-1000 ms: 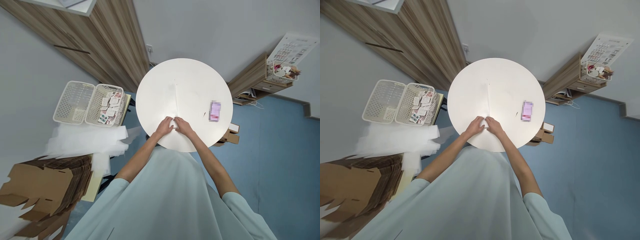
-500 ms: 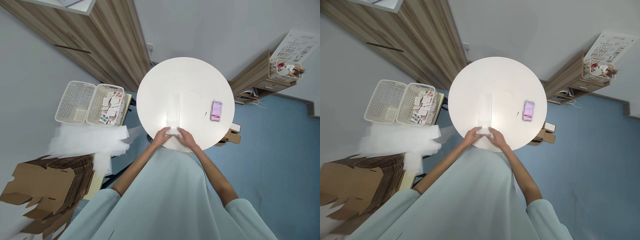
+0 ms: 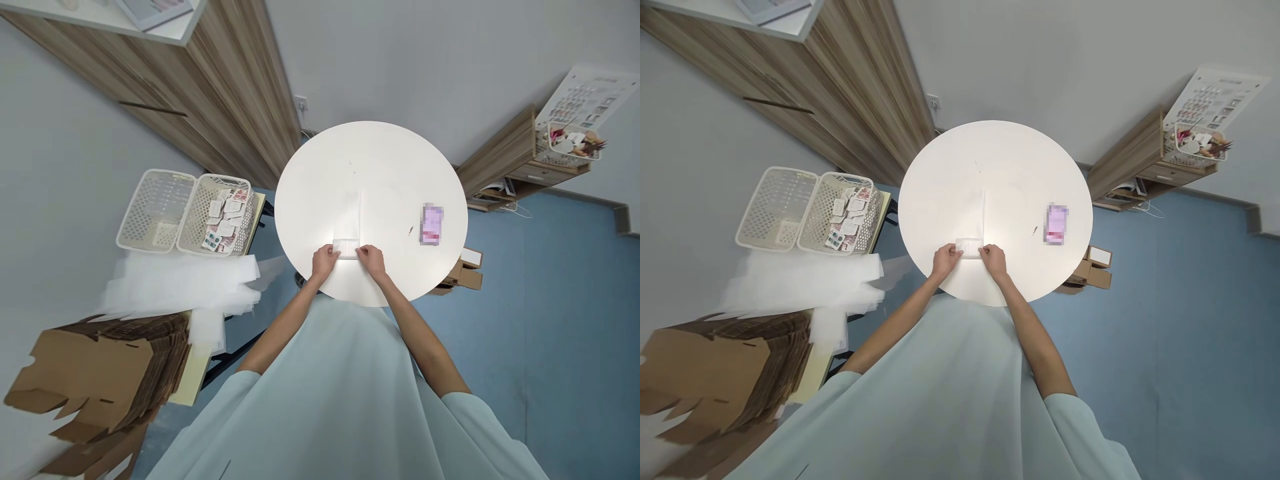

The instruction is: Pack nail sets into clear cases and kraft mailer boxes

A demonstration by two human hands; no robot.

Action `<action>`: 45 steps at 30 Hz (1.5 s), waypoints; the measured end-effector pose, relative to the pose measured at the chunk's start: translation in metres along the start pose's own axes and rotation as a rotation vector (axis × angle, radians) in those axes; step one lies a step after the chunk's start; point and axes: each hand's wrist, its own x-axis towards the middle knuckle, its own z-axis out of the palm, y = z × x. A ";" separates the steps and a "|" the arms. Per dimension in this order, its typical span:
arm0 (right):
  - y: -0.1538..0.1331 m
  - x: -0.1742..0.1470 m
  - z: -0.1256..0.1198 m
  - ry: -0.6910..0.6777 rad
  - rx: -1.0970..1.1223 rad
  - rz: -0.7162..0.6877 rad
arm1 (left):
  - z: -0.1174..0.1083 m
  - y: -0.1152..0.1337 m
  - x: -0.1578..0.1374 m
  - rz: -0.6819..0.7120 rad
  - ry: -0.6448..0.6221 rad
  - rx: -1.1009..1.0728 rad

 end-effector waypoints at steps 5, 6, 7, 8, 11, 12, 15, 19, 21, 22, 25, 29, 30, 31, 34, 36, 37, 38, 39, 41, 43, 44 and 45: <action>-0.013 0.001 -0.003 0.028 -0.174 -0.074 | 0.000 0.003 0.002 0.155 0.085 0.123; -0.017 0.002 -0.004 0.034 -0.232 -0.132 | -0.001 0.004 0.004 0.245 0.072 0.166; -0.020 0.003 -0.005 0.032 -0.281 -0.202 | -0.002 0.006 0.007 0.341 0.040 0.208; -0.023 0.005 -0.006 0.017 -0.314 -0.278 | -0.003 0.009 0.011 0.429 -0.008 0.246; -0.023 0.011 -0.009 -0.085 -0.332 -0.436 | -0.007 0.014 0.023 0.572 -0.196 0.309; -0.021 0.011 -0.009 -0.117 -0.325 -0.455 | -0.009 0.015 0.026 0.582 -0.243 0.319; -0.006 0.002 -0.009 -0.150 -0.309 -0.466 | -0.011 0.010 0.023 0.576 -0.297 0.337; 0.018 -0.031 -0.001 -0.143 -0.296 -0.515 | -0.014 -0.010 -0.006 0.583 -0.315 0.297; 0.027 -0.050 0.005 -0.139 -0.281 -0.533 | -0.015 -0.021 -0.024 0.599 -0.353 0.265; 0.030 -0.058 0.006 -0.137 -0.265 -0.538 | -0.016 -0.026 -0.032 0.591 -0.368 0.251; 0.034 -0.071 0.005 -0.140 -0.210 -0.522 | -0.017 -0.032 -0.046 0.522 -0.350 0.200; 0.027 -0.067 -0.007 -0.153 -0.129 -0.441 | -0.019 -0.026 -0.048 0.376 -0.287 0.092; 0.024 -0.064 -0.009 -0.148 -0.106 -0.413 | -0.020 -0.023 -0.047 0.337 -0.277 0.062; 0.022 -0.061 -0.011 -0.140 -0.086 -0.386 | -0.022 -0.020 -0.045 0.304 -0.268 0.035; 0.013 -0.052 -0.013 -0.110 -0.058 -0.307 | -0.024 -0.014 -0.038 0.226 -0.237 -0.017; 0.008 -0.046 -0.011 -0.091 -0.066 -0.259 | -0.023 -0.011 -0.032 0.166 -0.200 -0.029; 0.007 -0.042 -0.009 -0.079 -0.074 -0.239 | -0.021 -0.010 -0.028 0.138 -0.180 -0.031; 0.006 -0.038 -0.008 -0.064 -0.081 -0.223 | -0.019 -0.009 -0.024 0.116 -0.163 -0.026; 0.005 -0.034 -0.006 -0.047 -0.083 -0.211 | -0.017 -0.007 -0.020 0.101 -0.148 -0.015; 0.005 -0.026 -0.002 -0.015 -0.070 -0.191 | -0.013 -0.005 -0.013 0.085 -0.122 0.022; 0.006 -0.018 0.001 0.004 -0.041 -0.168 | -0.009 -0.002 -0.008 0.072 -0.100 0.070; 0.006 -0.014 0.002 0.007 -0.026 -0.152 | -0.008 -0.001 -0.005 0.068 -0.087 0.093; 0.006 -0.011 0.003 0.007 -0.012 -0.132 | -0.007 0.000 -0.004 0.063 -0.076 0.113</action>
